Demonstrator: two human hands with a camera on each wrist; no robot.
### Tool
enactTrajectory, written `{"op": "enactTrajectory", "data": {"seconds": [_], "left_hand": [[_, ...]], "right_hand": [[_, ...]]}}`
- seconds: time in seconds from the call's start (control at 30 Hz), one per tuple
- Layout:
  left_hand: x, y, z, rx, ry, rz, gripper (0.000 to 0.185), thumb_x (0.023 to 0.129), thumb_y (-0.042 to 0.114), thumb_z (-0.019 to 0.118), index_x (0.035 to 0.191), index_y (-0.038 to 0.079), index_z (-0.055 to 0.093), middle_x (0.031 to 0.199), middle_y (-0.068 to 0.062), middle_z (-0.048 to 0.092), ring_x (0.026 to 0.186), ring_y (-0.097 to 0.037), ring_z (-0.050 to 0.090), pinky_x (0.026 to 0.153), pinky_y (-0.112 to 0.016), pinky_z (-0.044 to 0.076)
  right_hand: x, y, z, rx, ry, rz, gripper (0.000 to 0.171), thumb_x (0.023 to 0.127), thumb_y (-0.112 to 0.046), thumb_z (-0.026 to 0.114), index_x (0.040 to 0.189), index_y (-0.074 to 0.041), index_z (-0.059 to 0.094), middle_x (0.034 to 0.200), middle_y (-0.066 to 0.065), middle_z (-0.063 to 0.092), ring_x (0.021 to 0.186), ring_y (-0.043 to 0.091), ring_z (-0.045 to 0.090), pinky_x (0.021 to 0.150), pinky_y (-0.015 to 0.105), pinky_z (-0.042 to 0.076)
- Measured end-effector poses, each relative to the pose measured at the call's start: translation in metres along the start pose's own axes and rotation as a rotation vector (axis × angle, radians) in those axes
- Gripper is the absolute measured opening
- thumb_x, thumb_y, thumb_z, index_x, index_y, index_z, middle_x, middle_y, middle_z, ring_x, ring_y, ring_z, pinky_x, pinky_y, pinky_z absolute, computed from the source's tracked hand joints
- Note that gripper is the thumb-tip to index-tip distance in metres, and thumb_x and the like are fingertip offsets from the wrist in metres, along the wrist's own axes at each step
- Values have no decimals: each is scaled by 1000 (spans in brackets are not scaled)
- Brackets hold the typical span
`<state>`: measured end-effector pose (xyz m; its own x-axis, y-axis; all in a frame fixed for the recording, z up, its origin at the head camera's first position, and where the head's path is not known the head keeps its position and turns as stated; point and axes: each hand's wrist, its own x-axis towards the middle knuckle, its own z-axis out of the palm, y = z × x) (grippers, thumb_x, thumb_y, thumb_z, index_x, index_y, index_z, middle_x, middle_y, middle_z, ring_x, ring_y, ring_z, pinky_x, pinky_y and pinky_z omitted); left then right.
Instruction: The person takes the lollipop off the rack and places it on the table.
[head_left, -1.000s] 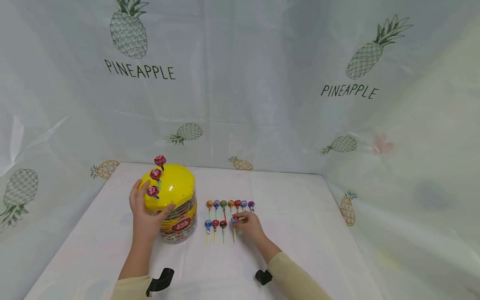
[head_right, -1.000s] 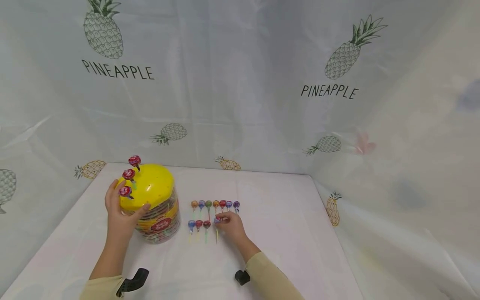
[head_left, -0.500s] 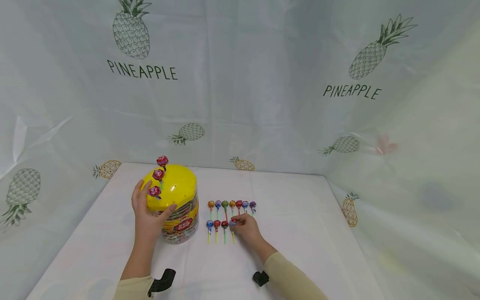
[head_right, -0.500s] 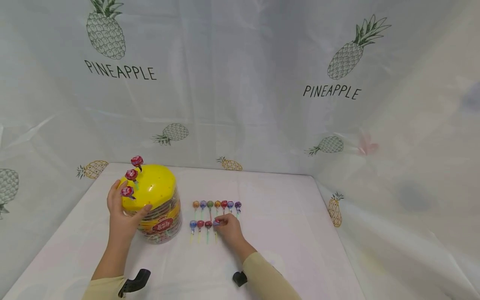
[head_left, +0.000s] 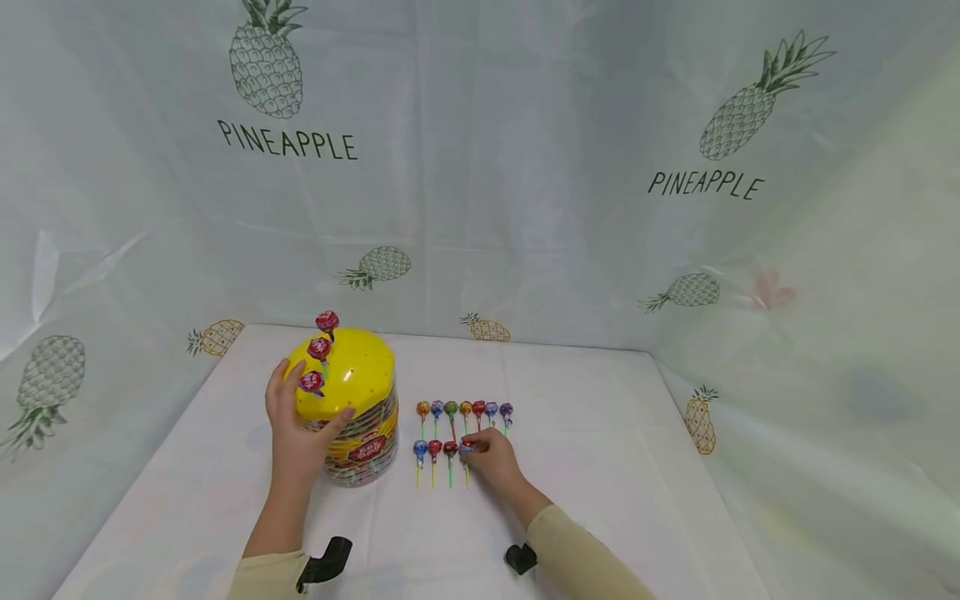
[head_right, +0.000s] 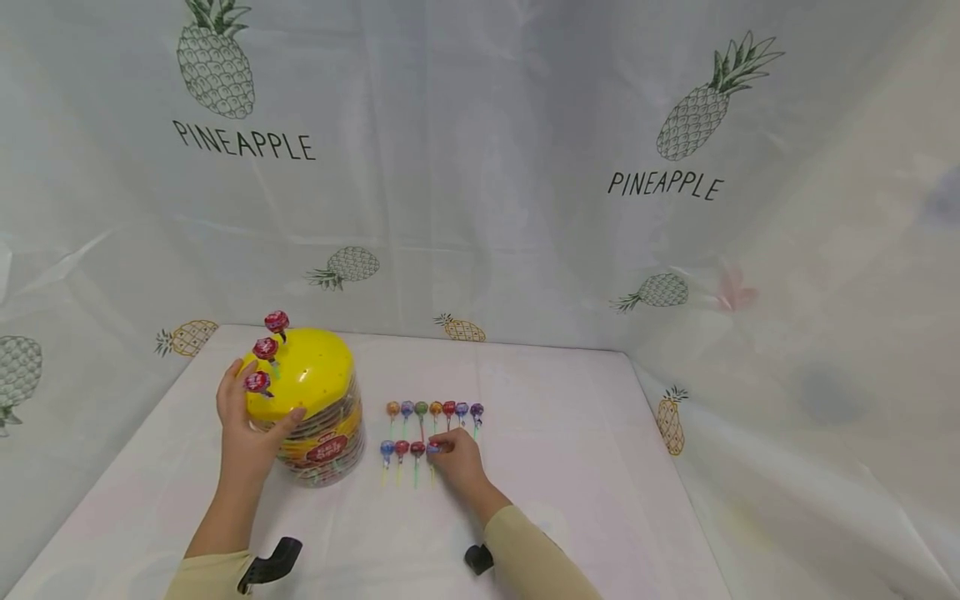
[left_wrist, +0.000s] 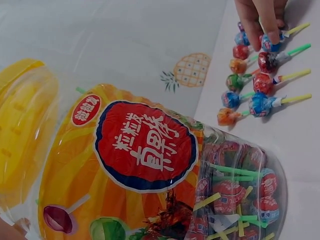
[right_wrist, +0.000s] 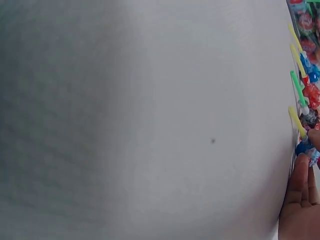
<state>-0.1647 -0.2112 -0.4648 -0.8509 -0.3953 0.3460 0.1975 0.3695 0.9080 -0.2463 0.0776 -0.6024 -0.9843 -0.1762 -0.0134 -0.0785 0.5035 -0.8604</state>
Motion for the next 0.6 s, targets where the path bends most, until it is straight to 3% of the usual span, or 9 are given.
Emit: {"op": "enactTrajectory", "data": {"seconds": [0.33, 0.47, 0.6], "left_hand": [[0, 0, 0, 12, 0, 9, 85, 82, 21, 79, 152, 28, 30, 159, 8, 6, 143, -26, 17, 110, -58, 28], [0, 0, 0, 12, 4, 17, 86, 82, 20, 79, 152, 28, 30, 159, 7, 6, 143, -26, 17, 110, -59, 28], [-2, 0, 0, 7, 14, 35, 86, 81, 20, 80, 152, 26, 31, 159, 7, 7, 142, -28, 17, 110, -60, 27]], "right_hand": [[2, -21, -13, 53, 3, 39, 28, 82, -4, 76, 109, -7, 73, 98, 6, 57, 78, 19, 51, 60, 27, 46], [8, -51, -25, 87, 40, -27, 28, 84, -7, 76, 112, -4, 72, 106, 13, 60, 79, 18, 53, 56, 25, 48], [13, -81, -35, 135, 82, -123, 25, 85, -8, 76, 109, -7, 73, 105, 10, 62, 80, 16, 55, 58, 24, 49]]}}
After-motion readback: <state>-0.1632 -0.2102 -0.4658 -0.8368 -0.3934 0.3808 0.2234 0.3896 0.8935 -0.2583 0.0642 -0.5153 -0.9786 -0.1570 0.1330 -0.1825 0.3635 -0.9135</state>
